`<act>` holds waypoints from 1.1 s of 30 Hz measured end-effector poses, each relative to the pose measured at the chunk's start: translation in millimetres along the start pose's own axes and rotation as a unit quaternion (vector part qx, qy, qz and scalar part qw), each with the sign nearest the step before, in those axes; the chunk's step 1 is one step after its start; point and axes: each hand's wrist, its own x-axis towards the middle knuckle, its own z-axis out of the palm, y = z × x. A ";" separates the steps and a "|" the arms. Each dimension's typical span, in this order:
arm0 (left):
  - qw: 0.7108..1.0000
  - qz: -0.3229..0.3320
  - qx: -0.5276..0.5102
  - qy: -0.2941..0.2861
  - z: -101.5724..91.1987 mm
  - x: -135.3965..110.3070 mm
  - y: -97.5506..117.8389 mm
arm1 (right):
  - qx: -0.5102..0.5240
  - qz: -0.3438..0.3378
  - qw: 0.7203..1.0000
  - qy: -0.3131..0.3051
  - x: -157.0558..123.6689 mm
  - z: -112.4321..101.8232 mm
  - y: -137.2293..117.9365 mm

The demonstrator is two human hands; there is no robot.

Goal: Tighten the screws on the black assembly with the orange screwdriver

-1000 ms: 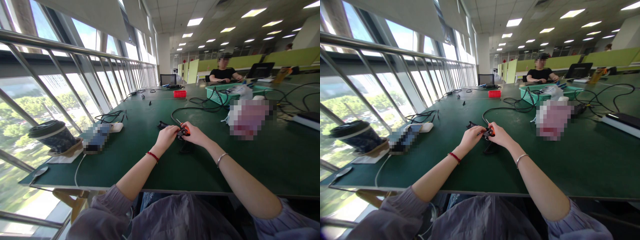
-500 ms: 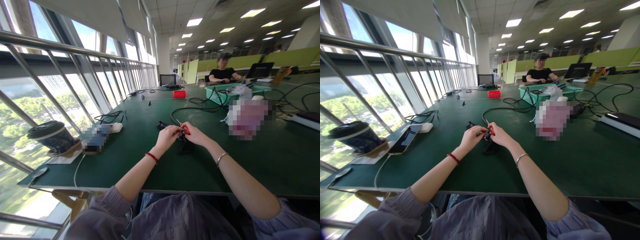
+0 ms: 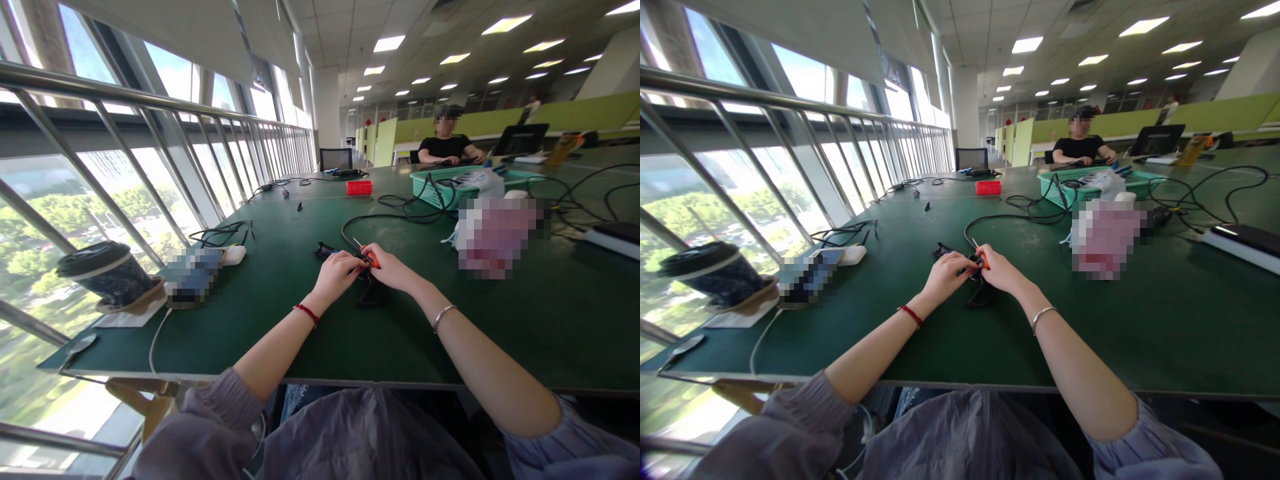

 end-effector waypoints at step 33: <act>0.997 0.065 0.034 -0.019 -3.1 -0.1 -3.8 | -0.001 -0.013 1.000 -0.003 -0.4 0.2 0.3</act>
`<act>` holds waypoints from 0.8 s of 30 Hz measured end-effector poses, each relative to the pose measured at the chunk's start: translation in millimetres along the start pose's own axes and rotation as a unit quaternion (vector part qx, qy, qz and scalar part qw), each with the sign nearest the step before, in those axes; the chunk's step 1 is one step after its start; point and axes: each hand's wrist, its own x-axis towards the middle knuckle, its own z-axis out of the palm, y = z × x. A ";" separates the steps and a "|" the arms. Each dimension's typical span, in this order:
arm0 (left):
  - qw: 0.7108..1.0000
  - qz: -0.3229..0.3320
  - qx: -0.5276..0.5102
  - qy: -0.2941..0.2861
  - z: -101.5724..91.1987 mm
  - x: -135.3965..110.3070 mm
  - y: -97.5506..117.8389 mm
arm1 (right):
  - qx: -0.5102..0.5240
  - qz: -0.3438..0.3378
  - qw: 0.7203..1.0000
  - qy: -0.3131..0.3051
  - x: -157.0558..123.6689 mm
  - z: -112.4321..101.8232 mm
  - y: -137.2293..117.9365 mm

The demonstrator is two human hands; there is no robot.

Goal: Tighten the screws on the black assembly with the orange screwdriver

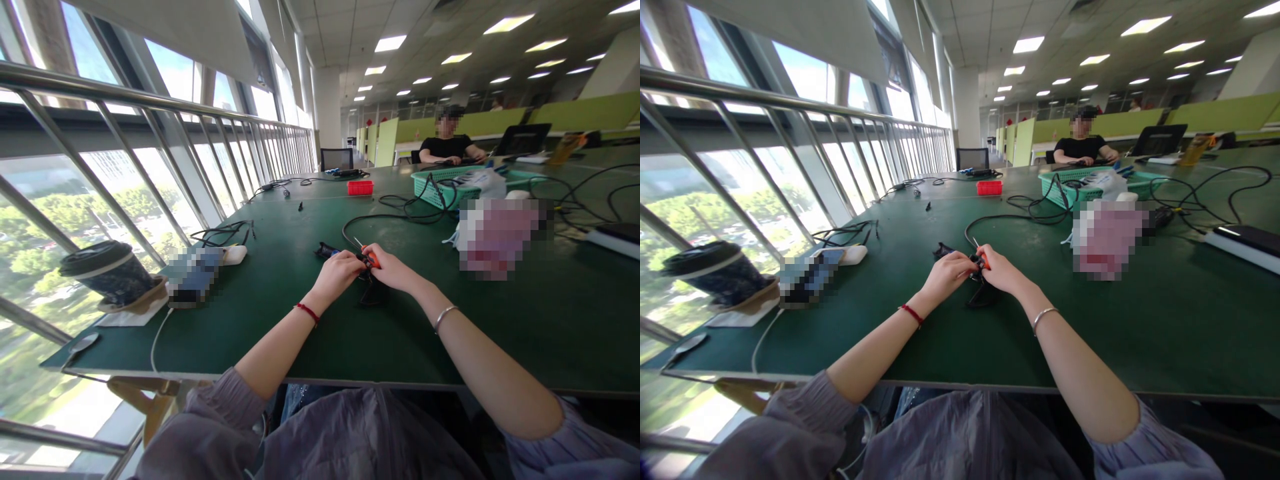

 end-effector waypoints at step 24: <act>1.000 0.021 0.008 -0.005 -0.8 0.8 2.1 | -0.009 -0.009 1.000 0.019 -0.1 0.8 -0.2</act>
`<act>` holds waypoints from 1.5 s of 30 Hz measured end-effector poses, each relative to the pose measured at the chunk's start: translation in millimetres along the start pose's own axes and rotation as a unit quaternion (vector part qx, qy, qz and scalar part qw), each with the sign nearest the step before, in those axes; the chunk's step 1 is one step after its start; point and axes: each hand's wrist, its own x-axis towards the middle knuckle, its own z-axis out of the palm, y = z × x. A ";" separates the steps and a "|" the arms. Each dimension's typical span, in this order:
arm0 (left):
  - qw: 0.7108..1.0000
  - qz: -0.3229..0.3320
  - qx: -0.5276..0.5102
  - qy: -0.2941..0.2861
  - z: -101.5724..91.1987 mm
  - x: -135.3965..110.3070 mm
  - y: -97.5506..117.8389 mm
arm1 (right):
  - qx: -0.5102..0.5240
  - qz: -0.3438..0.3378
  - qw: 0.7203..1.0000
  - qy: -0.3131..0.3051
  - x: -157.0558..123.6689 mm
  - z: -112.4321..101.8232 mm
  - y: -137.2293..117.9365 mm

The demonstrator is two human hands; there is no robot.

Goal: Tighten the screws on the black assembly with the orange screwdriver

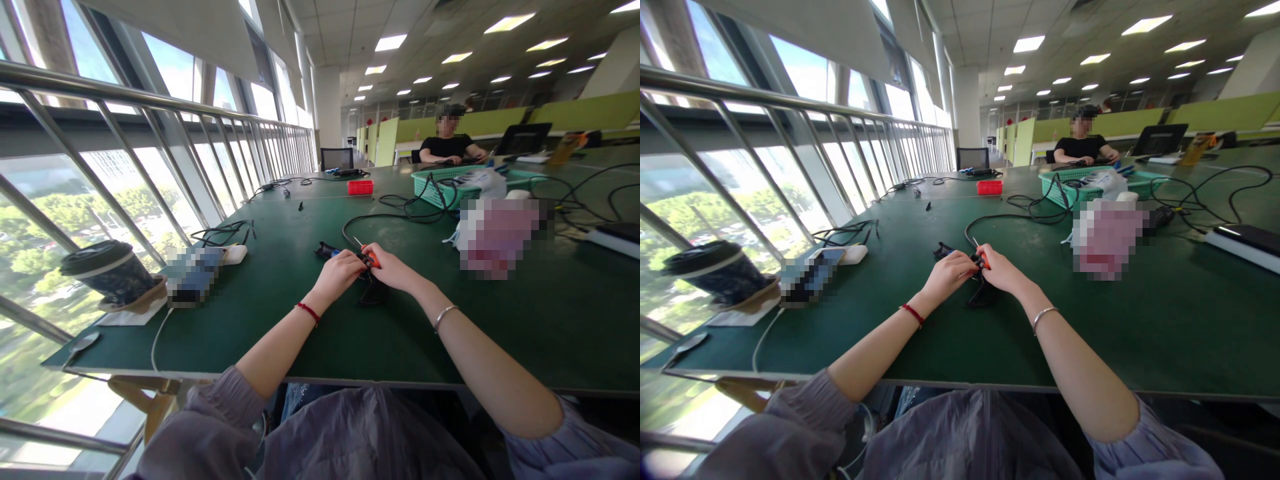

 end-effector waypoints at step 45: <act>0.979 -0.161 0.115 -0.056 1.1 -10.2 -20.7 | 0.111 -0.113 0.905 0.396 -14.3 -26.8 -24.9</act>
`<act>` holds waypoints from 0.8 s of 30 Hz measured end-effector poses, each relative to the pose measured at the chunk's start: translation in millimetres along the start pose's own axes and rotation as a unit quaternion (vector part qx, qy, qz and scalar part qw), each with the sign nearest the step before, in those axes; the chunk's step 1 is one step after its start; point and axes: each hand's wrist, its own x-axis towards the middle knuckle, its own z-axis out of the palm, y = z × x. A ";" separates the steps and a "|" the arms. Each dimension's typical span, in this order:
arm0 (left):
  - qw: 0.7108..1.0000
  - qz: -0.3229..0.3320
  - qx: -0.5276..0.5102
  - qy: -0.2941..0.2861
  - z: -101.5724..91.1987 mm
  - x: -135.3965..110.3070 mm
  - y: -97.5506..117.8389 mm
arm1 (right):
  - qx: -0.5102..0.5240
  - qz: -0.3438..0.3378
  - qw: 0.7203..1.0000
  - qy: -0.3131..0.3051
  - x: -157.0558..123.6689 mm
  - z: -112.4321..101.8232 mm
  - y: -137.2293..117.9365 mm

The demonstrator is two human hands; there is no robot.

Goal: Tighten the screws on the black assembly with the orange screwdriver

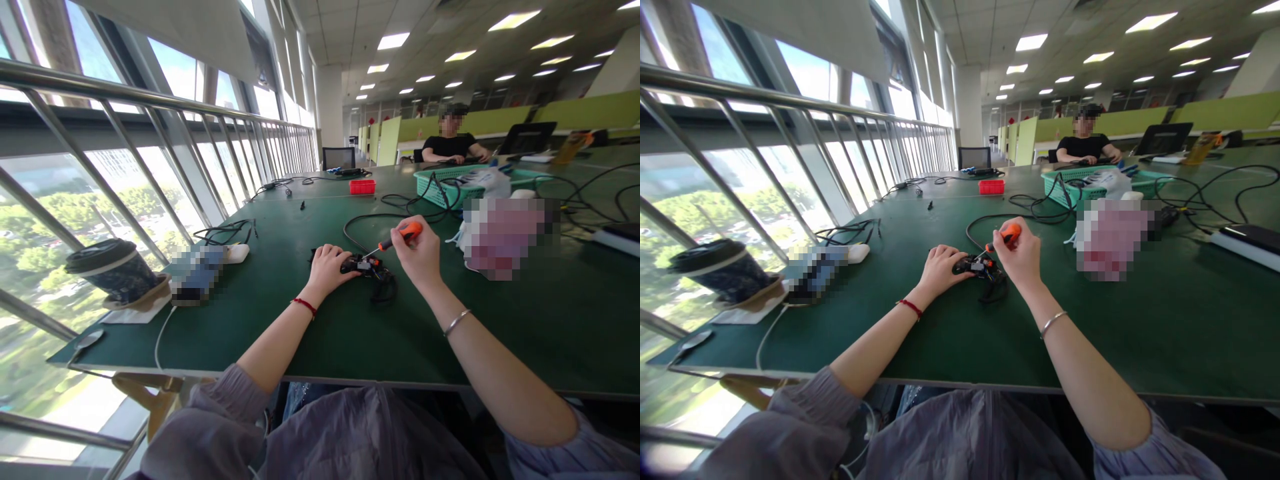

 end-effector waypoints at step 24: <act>0.999 -0.017 -0.026 -0.011 0.4 0.7 0.2 | -0.008 -0.003 1.000 -0.019 0.1 -1.5 -2.6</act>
